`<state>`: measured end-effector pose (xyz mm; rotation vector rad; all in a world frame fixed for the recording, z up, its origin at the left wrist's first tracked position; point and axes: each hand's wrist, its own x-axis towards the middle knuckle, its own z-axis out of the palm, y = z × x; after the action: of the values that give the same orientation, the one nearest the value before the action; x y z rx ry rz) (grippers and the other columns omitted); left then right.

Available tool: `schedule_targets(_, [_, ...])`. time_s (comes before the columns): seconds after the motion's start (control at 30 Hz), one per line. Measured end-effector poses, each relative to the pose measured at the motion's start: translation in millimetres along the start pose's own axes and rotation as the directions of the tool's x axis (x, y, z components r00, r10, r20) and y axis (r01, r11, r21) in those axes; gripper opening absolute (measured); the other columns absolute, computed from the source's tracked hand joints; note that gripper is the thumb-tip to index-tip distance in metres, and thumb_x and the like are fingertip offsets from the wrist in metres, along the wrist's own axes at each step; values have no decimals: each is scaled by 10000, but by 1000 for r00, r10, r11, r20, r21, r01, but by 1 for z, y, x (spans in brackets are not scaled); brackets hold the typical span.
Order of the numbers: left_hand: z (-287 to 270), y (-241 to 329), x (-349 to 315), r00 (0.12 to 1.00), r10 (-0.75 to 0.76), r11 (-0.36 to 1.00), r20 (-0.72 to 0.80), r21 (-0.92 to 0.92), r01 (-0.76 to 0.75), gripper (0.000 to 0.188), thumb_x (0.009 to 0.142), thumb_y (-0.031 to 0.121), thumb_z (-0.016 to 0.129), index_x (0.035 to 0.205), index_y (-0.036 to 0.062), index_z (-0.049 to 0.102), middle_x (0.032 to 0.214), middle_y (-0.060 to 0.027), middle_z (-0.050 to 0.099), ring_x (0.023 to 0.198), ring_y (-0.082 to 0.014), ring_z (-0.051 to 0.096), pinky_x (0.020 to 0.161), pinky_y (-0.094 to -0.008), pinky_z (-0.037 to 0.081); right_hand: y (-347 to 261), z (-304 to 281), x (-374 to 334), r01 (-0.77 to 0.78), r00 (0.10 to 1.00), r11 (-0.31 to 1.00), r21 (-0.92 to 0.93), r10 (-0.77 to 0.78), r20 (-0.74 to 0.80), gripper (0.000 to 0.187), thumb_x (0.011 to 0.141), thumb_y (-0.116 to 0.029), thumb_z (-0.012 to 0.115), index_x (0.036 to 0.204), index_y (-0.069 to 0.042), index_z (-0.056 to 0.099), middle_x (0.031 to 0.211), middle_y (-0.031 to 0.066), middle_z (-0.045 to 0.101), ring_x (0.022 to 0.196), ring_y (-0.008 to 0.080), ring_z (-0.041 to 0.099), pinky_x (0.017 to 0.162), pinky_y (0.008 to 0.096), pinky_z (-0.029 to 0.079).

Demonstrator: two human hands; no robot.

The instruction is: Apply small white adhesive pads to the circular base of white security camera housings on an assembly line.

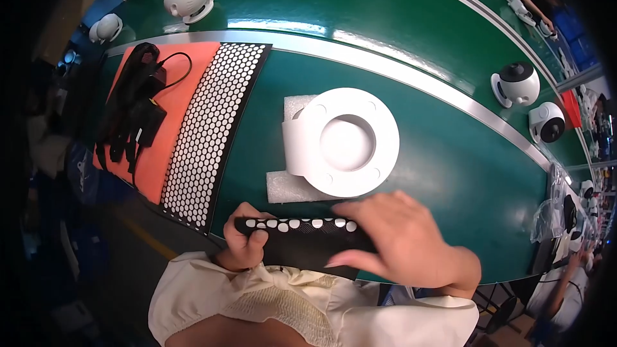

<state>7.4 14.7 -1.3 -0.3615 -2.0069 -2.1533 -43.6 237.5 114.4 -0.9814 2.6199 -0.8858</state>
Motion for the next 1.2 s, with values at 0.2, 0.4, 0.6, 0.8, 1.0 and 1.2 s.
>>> schedule_targets(0.2, [3,7,8,991,-113,983,68,-135,121,370,632,56,740,905,-6,497,827,-76,596,677,-59,548,596,-191,442,12,21,6,59,995,980,191,-41,-94,249,675,-213,684,824,-57,559,676,64,550,613,224,528,625,283,383])
schedule_targets(0.4, [1,7,11,984,-125,992,127,8,125,182,672,14,695,822,-31,603,747,-98,630,648,-99,597,579,-204,467,19,21,9,26,999,959,282,-19,-31,187,695,-159,659,825,-56,573,636,63,551,602,231,532,644,290,393])
schedule_targets(0.6, [4,11,18,992,-108,992,70,79,102,135,680,2,680,785,-34,603,663,-91,624,575,-96,592,521,-202,459,10,26,19,143,974,987,70,-127,-190,186,670,-134,658,834,-63,606,755,46,541,725,193,501,582,276,375])
schedule_targets(0.8, [4,8,19,994,-72,992,85,110,63,140,665,14,694,769,-24,609,648,-97,619,559,-114,597,505,-207,453,10,34,9,253,882,899,-357,-366,-296,384,531,-114,546,903,-39,607,792,37,531,655,151,473,490,257,296])
schedule_targets(1.0, [4,5,21,994,-36,987,104,159,19,142,652,15,701,763,-9,615,627,-93,613,527,-128,593,477,-215,441,8,25,12,277,881,885,-374,-389,-269,353,545,-111,549,881,-16,603,777,53,520,637,149,467,490,247,294])
schedule_targets(1.2, [9,2,20,997,-53,994,58,102,47,137,661,10,694,765,-11,606,646,-95,615,548,-119,592,495,-219,446,14,29,13,364,851,830,-422,-481,-211,327,542,-112,542,852,-27,604,753,46,516,624,140,462,486,235,311])
